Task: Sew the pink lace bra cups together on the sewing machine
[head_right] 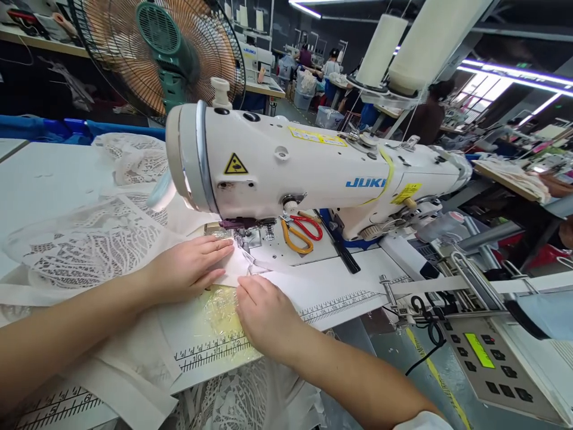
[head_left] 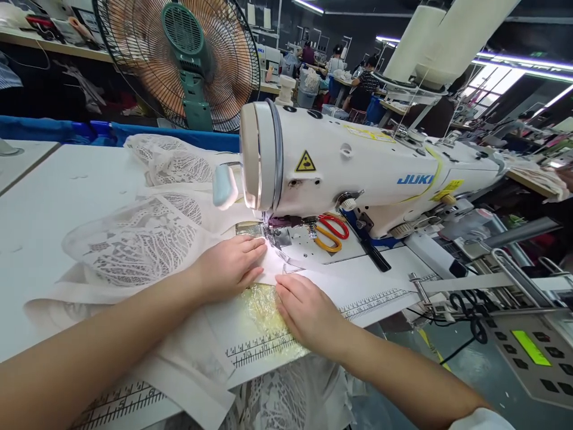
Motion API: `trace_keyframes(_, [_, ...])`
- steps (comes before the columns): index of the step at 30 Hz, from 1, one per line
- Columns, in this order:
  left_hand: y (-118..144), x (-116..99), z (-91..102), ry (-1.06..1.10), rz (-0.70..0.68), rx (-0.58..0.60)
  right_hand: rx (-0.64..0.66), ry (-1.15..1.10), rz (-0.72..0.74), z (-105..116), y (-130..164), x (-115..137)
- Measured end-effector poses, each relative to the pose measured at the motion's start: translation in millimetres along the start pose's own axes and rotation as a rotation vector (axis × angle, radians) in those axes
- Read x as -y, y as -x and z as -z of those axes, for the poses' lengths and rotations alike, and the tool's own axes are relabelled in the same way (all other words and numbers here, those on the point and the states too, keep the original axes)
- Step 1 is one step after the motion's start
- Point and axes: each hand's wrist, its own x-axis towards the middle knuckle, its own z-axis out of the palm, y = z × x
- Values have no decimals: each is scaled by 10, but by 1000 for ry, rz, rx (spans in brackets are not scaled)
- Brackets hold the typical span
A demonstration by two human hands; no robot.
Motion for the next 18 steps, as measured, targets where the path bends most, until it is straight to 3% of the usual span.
trace_keyframes(18, [-33, 11, 17, -11, 40, 71, 7, -46, -50, -24, -12, -4])
